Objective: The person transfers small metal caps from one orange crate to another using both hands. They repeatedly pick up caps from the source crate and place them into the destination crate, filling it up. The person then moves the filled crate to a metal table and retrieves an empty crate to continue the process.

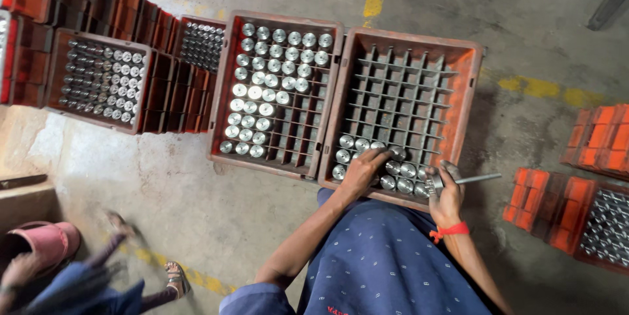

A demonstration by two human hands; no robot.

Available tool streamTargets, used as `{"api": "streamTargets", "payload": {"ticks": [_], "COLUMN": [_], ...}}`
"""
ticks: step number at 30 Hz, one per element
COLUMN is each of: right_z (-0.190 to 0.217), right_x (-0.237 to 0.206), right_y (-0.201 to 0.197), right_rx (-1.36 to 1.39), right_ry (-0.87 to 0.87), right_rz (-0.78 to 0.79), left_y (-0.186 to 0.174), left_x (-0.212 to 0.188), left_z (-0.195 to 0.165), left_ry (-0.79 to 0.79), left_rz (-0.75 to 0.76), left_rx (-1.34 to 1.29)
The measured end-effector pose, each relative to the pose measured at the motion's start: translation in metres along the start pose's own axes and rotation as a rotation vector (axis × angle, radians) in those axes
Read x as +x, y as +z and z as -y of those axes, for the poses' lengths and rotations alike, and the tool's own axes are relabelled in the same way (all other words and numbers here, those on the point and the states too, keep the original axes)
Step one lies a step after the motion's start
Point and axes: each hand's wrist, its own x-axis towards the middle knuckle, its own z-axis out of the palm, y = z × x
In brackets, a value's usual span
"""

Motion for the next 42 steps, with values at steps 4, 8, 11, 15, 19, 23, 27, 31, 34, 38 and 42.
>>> {"api": "streamTargets", "payload": {"ticks": [4, 8, 11, 15, 19, 23, 27, 31, 34, 38, 42], "right_z": [0.005, 0.016, 0.006, -0.028, -0.037, -0.038, -0.039, -0.024, -0.009, -0.001, -0.002], "right_x": [-0.014, -0.023, -0.021, -0.023, -0.033, -0.044, -0.04, -0.036, -0.039, -0.049, -0.049], "right_y": [0.0, 0.0, 0.01, 0.027, 0.027, 0.031, 0.06, 0.091, 0.103, 0.098, 0.073], "right_rx": [0.118, 0.486, 0.366, -0.032, -0.136, -0.203, -0.148, -0.134, -0.093, -0.17, -0.26], "right_ry": [0.058, 0.211, 0.352, 0.265, 0.23, 0.216, 0.177, 0.05, 0.008, 0.037, -0.108], "right_rz": [-0.002, 0.04, 0.152, 0.207, 0.118, 0.029, 0.069, 0.156, 0.183, 0.112, 0.307], "left_y": [-0.072, -0.155, -0.184, -0.193, -0.209, -0.203, -0.119, -0.06, -0.038, -0.014, 0.009], "left_x": [0.0, 0.01, 0.019, 0.032, 0.019, 0.001, 0.016, -0.008, -0.02, -0.019, -0.016], "left_z": [0.046, 0.117, 0.149, 0.157, 0.14, 0.096, 0.035, -0.02, -0.047, -0.061, -0.064], "left_ry": [-0.15, -0.572, -0.463, -0.402, -0.269, -0.43, -0.722, -0.559, -0.523, -0.502, -0.4], "left_rz": [-0.254, -0.341, -0.348, -0.19, -0.354, -0.496, -0.239, -0.069, 0.131, 0.288, 0.358], "left_rx": [0.114, 0.51, 0.598, 0.601, 0.377, -0.212, -0.842, -0.572, -0.324, -0.253, -0.342]}}
